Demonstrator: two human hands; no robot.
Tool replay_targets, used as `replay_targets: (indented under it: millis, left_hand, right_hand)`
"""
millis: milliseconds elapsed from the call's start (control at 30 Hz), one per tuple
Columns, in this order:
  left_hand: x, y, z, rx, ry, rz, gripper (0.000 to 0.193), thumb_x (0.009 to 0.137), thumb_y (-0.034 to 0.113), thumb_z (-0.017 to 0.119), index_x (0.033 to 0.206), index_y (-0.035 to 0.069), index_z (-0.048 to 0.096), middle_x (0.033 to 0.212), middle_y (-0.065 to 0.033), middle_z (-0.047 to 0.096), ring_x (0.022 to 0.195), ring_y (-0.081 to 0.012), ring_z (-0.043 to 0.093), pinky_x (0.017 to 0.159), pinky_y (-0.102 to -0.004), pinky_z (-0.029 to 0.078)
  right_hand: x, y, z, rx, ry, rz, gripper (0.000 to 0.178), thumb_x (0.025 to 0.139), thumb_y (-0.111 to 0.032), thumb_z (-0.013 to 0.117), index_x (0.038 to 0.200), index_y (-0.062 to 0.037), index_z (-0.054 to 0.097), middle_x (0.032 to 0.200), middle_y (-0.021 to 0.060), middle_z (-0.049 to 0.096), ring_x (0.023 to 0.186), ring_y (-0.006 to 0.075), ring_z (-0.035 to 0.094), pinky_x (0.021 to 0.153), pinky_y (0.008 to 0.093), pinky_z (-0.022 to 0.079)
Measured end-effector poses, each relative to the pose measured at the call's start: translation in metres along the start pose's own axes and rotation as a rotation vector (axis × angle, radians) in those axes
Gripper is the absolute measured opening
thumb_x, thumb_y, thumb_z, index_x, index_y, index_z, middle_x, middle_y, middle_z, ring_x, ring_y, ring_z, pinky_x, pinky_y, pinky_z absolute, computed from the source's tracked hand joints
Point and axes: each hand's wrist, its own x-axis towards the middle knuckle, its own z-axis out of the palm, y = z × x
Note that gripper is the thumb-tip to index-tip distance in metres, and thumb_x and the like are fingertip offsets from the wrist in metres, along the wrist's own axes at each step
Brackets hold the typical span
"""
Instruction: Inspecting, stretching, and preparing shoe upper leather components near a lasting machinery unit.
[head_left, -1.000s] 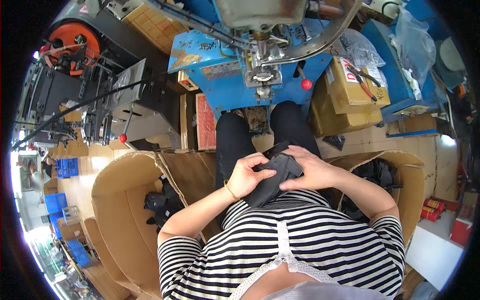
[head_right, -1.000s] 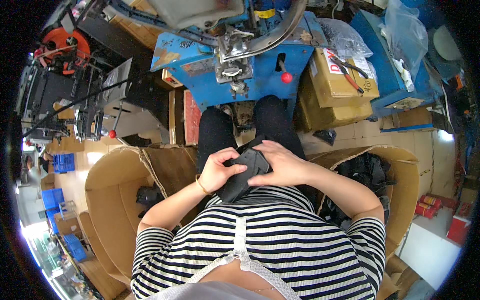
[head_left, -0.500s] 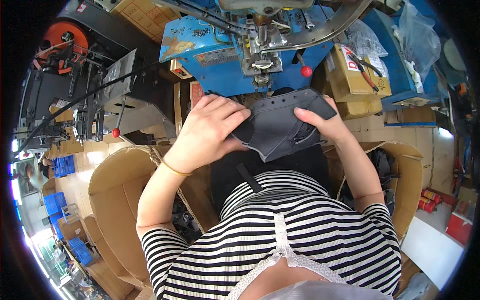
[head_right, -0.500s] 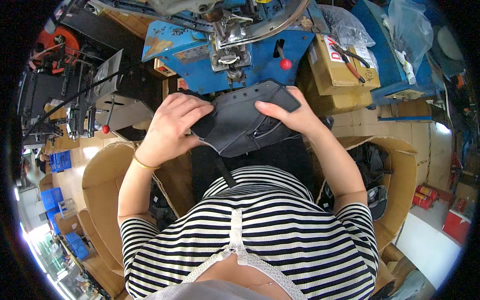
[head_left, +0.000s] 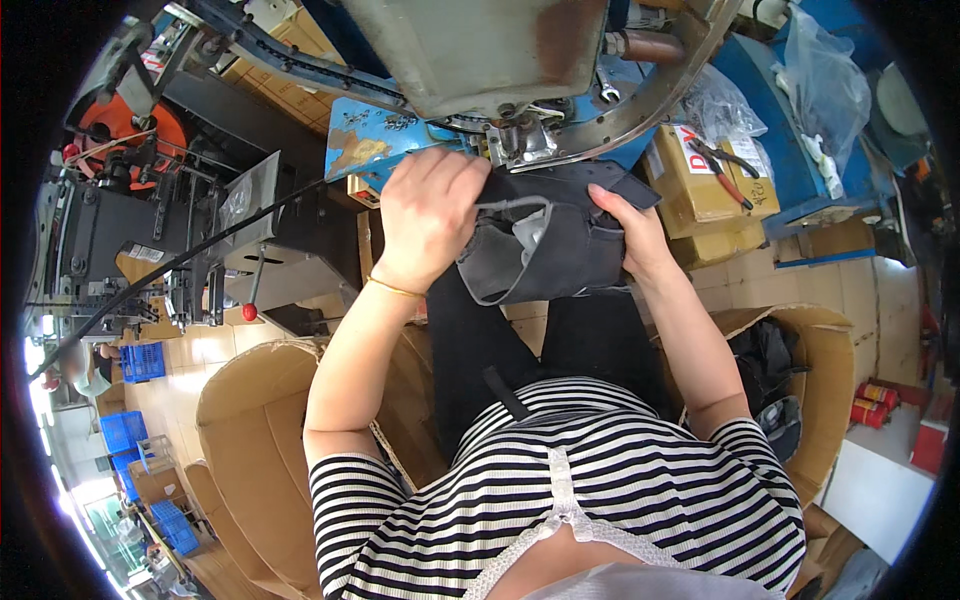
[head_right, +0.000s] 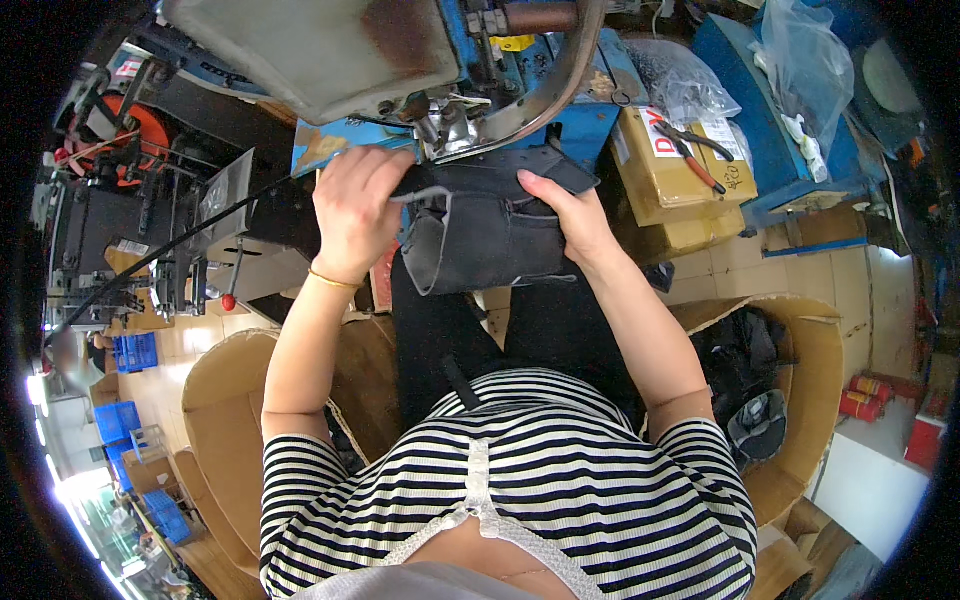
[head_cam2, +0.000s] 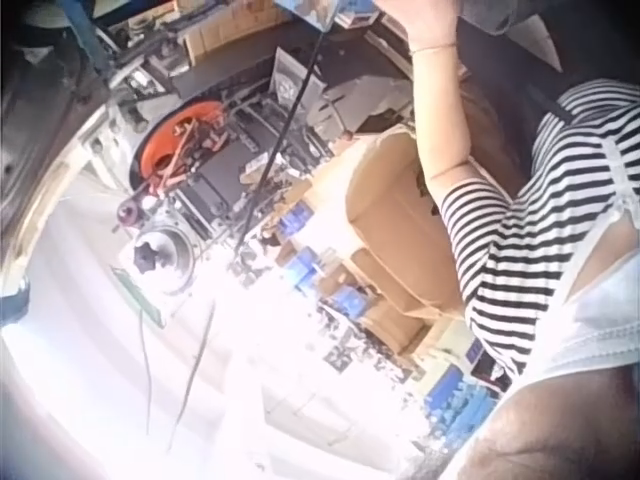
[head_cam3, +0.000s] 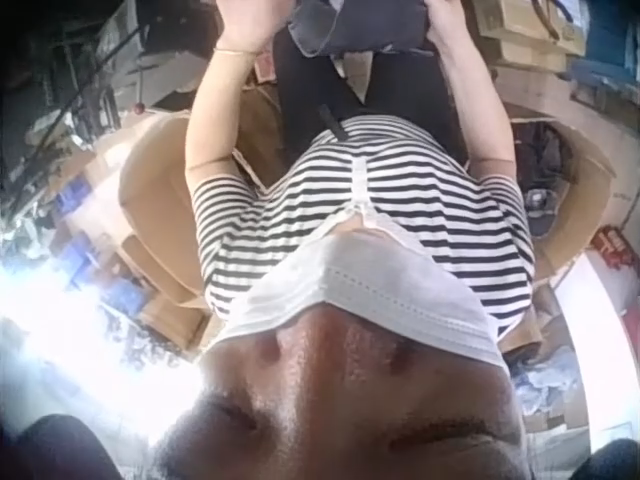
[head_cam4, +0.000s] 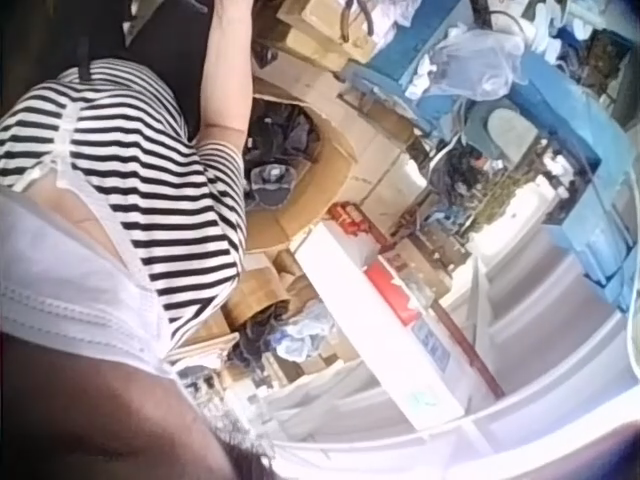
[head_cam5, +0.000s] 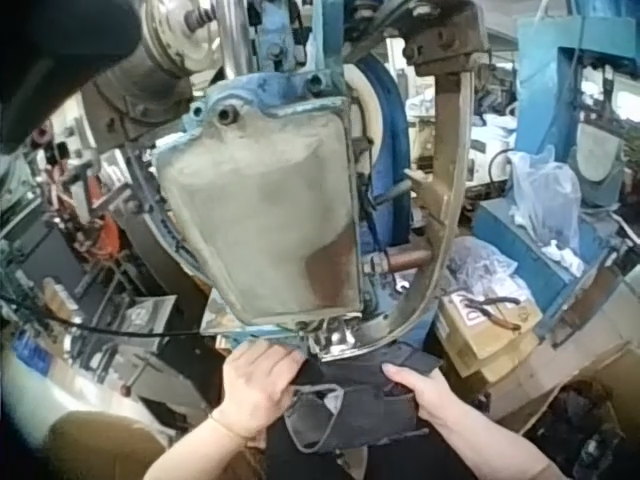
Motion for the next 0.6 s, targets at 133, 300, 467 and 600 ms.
replay_targets:
  millis: [133,300,467,600]
  left_hand:
    - [0.007,-0.009,0.003,-0.082,-0.121,-0.053,0.028,0.059,0.002,0.066,0.086,0.006,0.062,0.08,-0.0039,0.059,0.076,-0.0236,0.057,0.067,-0.0355,0.045]
    - [-0.002,-0.009,0.009,-0.124,-0.123,-0.079,0.034,0.054,-0.001,0.066,0.088,0.006,0.062,0.084,-0.0041,0.06,0.081,-0.0239,0.057,0.071,-0.0358,0.045]
    - [-0.011,-0.011,0.019,-0.236,-0.013,-0.008,0.037,0.051,-0.003,0.06,0.087,0.003,0.06,0.089,-0.0062,0.062,0.086,-0.0264,0.058,0.073,-0.0367,0.043]
    - [-0.01,-0.012,0.019,-0.257,-0.064,-0.03,0.039,0.049,-0.004,0.058,0.087,0.003,0.061,0.089,-0.0065,0.062,0.086,-0.0271,0.058,0.073,-0.037,0.043]
  right_hand:
    - [-0.002,0.001,0.001,0.038,-0.004,0.009,0.034,0.082,-0.013,0.07,0.113,-0.0005,0.061,0.104,0.0082,0.067,0.091,0.0175,0.065,0.08,0.0319,0.054]
    - [-0.006,0.004,0.001,0.04,-0.027,0.061,0.032,0.083,-0.012,0.07,0.111,-0.0019,0.062,0.104,0.0071,0.067,0.093,0.0173,0.064,0.082,0.0318,0.051]
    - [-0.006,0.016,-0.003,0.021,-0.001,0.021,0.031,0.083,-0.013,0.07,0.111,-0.0025,0.062,0.105,0.0059,0.066,0.094,0.0159,0.063,0.083,0.0308,0.05]
    - [-0.005,0.015,-0.004,0.037,-0.015,0.049,0.032,0.082,-0.013,0.072,0.111,-0.0035,0.062,0.105,0.0054,0.066,0.095,0.0162,0.062,0.084,0.0306,0.049]
